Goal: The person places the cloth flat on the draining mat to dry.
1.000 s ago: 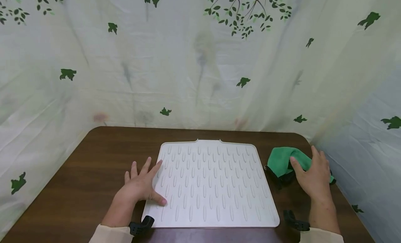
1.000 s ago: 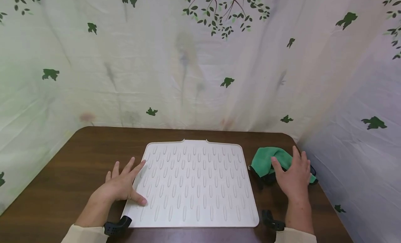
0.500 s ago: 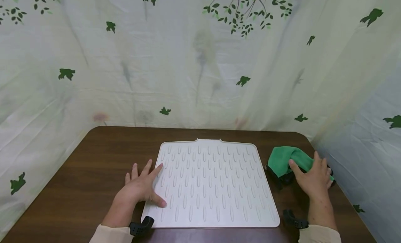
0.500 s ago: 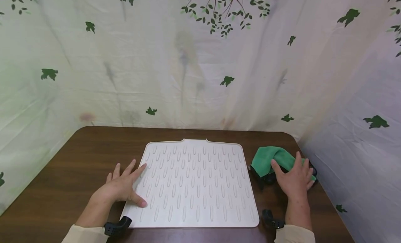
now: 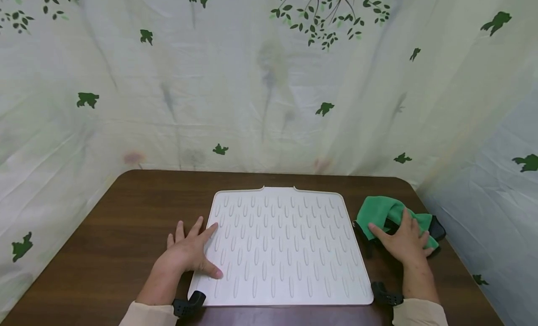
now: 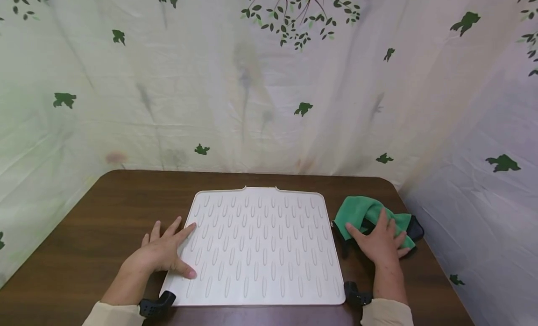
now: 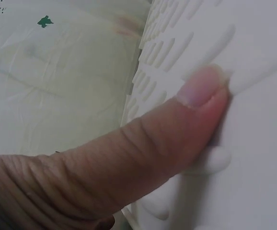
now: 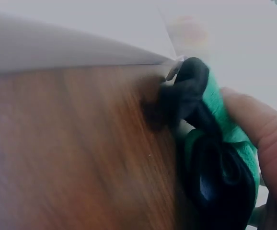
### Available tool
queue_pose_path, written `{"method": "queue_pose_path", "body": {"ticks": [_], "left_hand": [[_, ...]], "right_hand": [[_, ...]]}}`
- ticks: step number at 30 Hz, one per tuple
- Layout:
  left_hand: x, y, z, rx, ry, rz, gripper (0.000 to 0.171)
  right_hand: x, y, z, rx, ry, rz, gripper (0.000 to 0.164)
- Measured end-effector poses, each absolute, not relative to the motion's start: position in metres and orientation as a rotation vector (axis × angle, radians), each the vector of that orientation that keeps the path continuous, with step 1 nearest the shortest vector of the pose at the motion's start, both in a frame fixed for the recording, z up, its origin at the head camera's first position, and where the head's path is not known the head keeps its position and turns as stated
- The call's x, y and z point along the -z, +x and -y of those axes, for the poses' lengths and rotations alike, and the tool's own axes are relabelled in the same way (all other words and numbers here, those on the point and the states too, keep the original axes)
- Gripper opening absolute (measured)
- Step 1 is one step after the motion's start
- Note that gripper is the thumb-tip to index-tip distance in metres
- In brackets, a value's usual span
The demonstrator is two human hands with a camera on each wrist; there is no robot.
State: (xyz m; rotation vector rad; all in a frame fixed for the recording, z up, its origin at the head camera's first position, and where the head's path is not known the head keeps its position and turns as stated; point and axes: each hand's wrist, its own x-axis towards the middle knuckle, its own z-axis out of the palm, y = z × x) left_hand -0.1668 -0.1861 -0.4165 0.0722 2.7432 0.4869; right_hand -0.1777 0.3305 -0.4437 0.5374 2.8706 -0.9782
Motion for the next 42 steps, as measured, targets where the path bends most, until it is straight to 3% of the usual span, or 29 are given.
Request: {"method": "queue_pose_path", "body": {"ticks": [9,42], "left_hand": [[0.417,-0.169,0.185,-0.498,0.073,-2.738,0.138],[0.418,-0.167,0.186,-0.532,0.064,-2.736,0.137]], "right_hand": [[0.442,-0.177,-0.329,0.955,0.538,-2.859,0.129],[0.435,-0.177,-0.323,0.738,0.385,-2.998,0.083]]}}
